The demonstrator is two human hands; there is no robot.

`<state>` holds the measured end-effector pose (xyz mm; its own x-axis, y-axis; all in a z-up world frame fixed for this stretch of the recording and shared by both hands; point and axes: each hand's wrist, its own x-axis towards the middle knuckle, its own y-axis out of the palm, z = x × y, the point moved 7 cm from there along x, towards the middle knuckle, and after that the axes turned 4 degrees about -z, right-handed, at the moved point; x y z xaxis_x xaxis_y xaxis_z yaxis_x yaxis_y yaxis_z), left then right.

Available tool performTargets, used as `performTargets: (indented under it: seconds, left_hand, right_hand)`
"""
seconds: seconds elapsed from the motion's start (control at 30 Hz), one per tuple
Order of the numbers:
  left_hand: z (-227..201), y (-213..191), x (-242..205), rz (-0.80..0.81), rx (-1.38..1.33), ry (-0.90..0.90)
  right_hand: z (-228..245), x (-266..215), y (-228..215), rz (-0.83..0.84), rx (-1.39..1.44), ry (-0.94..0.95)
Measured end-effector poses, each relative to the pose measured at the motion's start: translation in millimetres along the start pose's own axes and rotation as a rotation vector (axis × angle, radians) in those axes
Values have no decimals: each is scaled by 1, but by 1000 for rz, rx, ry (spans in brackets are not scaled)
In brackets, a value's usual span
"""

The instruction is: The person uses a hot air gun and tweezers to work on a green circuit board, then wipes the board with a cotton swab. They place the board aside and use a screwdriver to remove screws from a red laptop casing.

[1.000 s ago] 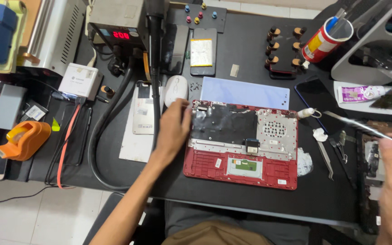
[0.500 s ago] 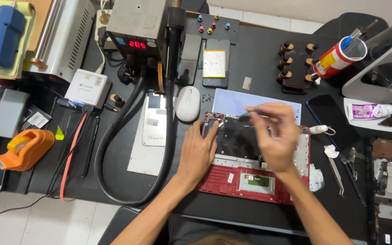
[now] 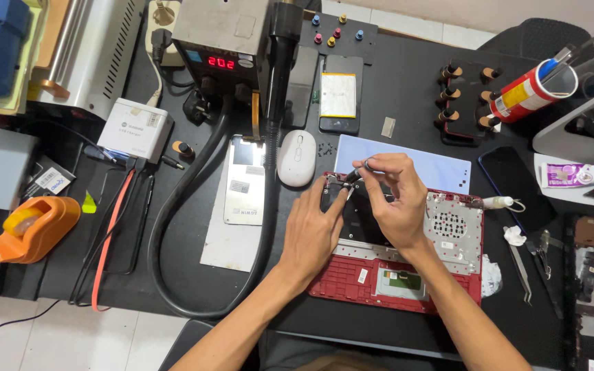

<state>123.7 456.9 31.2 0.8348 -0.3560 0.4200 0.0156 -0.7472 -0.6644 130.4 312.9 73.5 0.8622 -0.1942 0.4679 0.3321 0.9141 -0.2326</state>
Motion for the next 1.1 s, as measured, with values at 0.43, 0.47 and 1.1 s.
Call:
performTargets:
  seconds: [0.43, 0.47, 1.1]
  left_hand:
    - [-1, 1, 1, 16, 17, 2]
    - [-1, 1, 0, 16, 18, 0]
    - [0, 1, 1, 7, 12, 5]
  right_hand:
    - [6, 4, 1, -17, -97, -94]
    - [10, 5, 2, -31, -180, -150]
    - [-22, 11, 21, 57, 285, 190]
